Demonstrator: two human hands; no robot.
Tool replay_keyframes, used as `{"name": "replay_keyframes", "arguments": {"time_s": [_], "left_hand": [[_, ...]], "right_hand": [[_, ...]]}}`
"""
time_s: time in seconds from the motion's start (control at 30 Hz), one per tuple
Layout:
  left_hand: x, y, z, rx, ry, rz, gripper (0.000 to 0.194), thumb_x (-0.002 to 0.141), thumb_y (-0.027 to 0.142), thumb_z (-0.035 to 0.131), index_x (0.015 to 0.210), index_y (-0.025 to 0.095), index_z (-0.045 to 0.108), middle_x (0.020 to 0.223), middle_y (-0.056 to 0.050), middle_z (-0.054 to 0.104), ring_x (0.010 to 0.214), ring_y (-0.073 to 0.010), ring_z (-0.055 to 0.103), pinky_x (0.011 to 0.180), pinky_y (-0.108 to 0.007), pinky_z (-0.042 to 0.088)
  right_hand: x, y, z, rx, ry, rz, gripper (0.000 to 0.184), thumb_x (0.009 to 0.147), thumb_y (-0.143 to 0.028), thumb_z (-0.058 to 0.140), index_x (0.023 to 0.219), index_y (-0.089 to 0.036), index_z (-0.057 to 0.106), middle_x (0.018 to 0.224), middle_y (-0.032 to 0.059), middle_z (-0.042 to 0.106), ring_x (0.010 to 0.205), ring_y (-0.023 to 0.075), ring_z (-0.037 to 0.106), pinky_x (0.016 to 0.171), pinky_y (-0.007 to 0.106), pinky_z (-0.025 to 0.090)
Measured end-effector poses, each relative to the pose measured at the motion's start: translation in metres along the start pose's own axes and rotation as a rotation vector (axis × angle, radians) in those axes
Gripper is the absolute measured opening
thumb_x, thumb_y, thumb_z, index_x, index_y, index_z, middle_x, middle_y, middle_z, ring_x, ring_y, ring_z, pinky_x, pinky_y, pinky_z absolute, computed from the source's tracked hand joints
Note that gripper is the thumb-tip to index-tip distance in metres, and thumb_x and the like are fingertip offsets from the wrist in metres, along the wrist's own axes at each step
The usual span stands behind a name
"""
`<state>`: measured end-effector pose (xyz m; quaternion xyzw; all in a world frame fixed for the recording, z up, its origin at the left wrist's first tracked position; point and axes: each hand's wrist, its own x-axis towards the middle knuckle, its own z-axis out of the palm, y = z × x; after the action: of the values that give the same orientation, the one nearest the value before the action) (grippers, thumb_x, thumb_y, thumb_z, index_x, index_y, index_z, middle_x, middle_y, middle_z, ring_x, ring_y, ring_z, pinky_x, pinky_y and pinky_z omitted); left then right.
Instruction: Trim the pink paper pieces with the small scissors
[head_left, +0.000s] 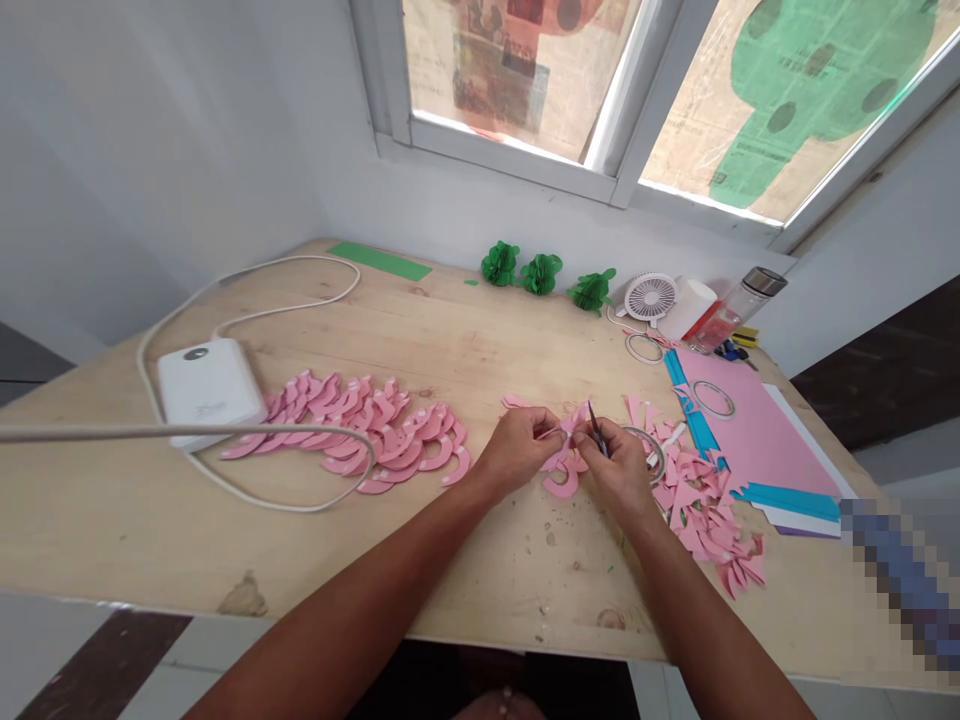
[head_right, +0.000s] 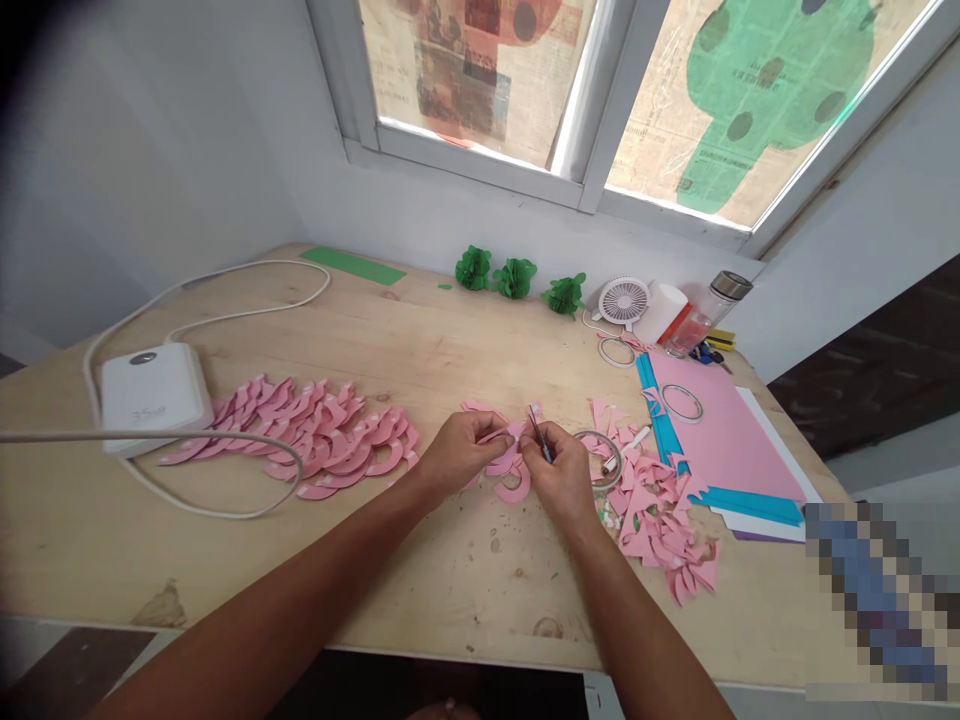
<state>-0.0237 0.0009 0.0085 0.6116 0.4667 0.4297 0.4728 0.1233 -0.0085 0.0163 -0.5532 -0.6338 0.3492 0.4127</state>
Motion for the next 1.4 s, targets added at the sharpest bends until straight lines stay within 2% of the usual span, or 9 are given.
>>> {"name": "replay_keyframes", "arguments": {"time_s": [0.2,0.4,0.6,0.8,0.93,1.07,1.4], "left_hand": [[0.001,0.0,0.001,-0.118,0.015,-0.037,0.014,0.066,0.027,0.054,0.064,0.013,0.058,0.057,0.003,0.051,0.052,-0.009,0.044,0.049,-0.02,0.032],[0.0,0.007,0.001,-0.249,0.015,-0.105,0.016,0.064,0.027,0.059,0.057,0.014,0.052,0.051,0.005,0.042,0.047,-0.0061,0.037,0.045,-0.019,0.028],[-0.002,0.013,0.001,-0.439,-0.038,-0.184,0.018,0.064,0.028,0.063,0.067,0.012,0.057,0.058,0.002,0.051,0.051,-0.0076,0.045,0.049,-0.02,0.035],[-0.003,0.017,0.001,-0.487,-0.034,-0.196,0.022,0.061,0.03,0.066,0.068,0.012,0.058,0.059,0.002,0.054,0.051,-0.008,0.047,0.051,-0.02,0.037],[-0.003,0.016,0.001,-0.479,-0.038,-0.184,0.023,0.061,0.032,0.066,0.067,0.012,0.058,0.058,0.003,0.053,0.051,-0.0078,0.046,0.05,-0.02,0.036],[-0.001,0.012,0.002,-0.414,-0.039,-0.156,0.023,0.062,0.033,0.065,0.067,0.012,0.058,0.057,0.003,0.052,0.051,-0.008,0.045,0.049,-0.02,0.034],[0.0,0.009,0.003,-0.419,-0.08,-0.14,0.022,0.065,0.032,0.064,0.067,0.012,0.056,0.059,0.001,0.051,0.054,-0.0083,0.045,0.049,-0.02,0.036]], "right_hand": [[-0.001,0.001,0.0,0.025,0.032,-0.018,0.015,0.074,-0.029,0.053,0.07,-0.016,0.059,0.063,-0.0015,0.053,0.06,0.012,0.046,0.054,0.022,0.034],[-0.002,-0.001,0.0,0.047,0.074,-0.03,0.015,0.075,-0.03,0.053,0.072,-0.017,0.06,0.064,-0.0014,0.056,0.06,0.0121,0.047,0.056,0.022,0.035],[-0.002,-0.004,-0.002,0.029,0.1,-0.054,0.018,0.076,-0.031,0.052,0.07,-0.017,0.06,0.059,-0.0024,0.054,0.055,0.011,0.044,0.052,0.022,0.034],[-0.003,-0.005,-0.001,0.072,0.076,-0.069,0.018,0.076,-0.032,0.053,0.071,-0.016,0.06,0.059,-0.0026,0.051,0.056,0.0109,0.043,0.052,0.022,0.033],[-0.003,-0.008,-0.001,0.124,0.073,-0.015,0.021,0.074,-0.035,0.054,0.066,-0.017,0.059,0.057,-0.0029,0.049,0.05,0.0091,0.038,0.046,0.022,0.028],[-0.003,-0.007,0.0,0.204,0.088,0.082,0.024,0.071,-0.039,0.058,0.07,-0.016,0.06,0.051,-0.0043,0.043,0.044,0.0076,0.031,0.041,0.022,0.021],[-0.001,-0.002,0.004,0.565,0.041,0.257,0.027,0.063,-0.037,0.07,0.07,-0.016,0.055,0.045,-0.0097,0.032,0.037,0.0035,0.022,0.037,0.019,0.014]]}}
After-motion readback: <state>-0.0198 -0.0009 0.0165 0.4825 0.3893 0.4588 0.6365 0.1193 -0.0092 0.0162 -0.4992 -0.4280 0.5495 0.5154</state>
